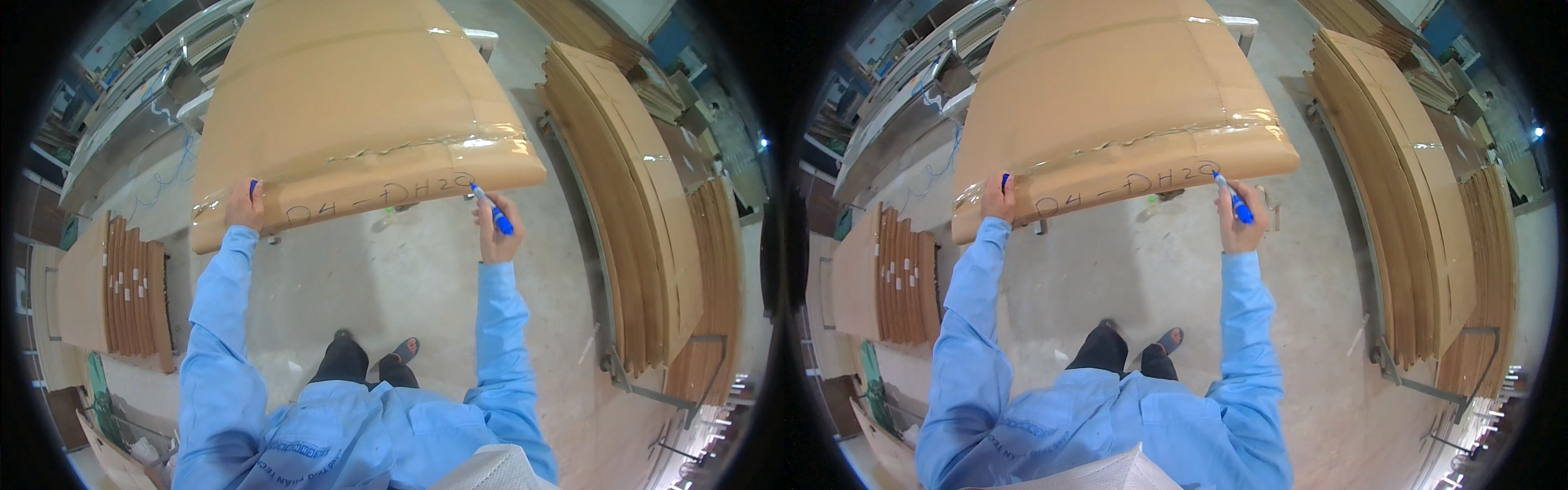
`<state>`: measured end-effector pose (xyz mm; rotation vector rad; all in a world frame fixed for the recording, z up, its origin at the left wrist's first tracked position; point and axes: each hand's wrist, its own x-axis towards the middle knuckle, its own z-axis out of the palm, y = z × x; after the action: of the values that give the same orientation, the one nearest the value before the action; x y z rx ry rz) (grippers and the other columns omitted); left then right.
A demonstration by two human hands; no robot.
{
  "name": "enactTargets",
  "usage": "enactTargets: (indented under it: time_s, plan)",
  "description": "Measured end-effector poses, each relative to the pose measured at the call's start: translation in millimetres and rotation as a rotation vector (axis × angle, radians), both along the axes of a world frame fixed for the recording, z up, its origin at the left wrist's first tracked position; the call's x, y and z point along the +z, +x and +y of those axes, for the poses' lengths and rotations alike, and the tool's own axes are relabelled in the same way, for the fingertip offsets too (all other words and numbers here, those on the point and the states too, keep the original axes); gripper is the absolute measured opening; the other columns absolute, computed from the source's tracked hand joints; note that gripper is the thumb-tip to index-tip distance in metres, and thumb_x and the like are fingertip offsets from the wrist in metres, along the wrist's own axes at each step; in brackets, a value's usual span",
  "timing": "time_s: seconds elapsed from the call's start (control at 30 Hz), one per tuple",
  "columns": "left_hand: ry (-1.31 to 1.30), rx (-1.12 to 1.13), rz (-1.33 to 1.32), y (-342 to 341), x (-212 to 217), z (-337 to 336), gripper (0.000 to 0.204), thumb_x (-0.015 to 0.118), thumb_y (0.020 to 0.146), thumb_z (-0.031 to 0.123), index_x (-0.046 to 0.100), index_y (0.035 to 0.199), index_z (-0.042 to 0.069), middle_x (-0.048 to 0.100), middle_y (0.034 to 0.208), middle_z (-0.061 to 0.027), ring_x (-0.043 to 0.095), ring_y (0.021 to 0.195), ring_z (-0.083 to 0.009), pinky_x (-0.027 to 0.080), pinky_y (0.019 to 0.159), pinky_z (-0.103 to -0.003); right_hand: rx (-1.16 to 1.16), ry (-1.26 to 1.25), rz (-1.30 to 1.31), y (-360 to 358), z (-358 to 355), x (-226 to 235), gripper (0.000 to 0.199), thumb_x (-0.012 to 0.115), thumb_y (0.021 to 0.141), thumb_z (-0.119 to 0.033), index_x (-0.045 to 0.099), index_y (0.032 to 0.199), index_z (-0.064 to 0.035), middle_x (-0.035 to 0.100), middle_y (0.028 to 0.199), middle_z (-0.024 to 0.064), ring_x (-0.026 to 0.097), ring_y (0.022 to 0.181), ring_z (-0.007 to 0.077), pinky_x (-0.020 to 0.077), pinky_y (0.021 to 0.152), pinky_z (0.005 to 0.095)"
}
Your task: The person folds a large corrugated cardboard sheet on a table, trims edges with a utility knife, and seals seams with packing tape. They then write identification codes on the finished box with a marker.
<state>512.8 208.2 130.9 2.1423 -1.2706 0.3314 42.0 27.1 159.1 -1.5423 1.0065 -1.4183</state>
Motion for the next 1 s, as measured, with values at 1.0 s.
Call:
enactTargets:
  time_s: [1.0]
  plan:
    - [-0.031,-0.019,-0.043,-10,11,0,0.018,0.059,0.1,0.023,0.061,0.099,0.004,0.062,0.094,-0.0176,0.06,0.091,-0.041,0.049,0.079,-0.049,0.065,0.135,-0.057,22,-14,20,0.022,0.065,0.099,-0.01,0.065,0.117,0.0026,0.072,0.095,0.0129,0.069,0.077,0.0165,0.058,0.066,0.0276]
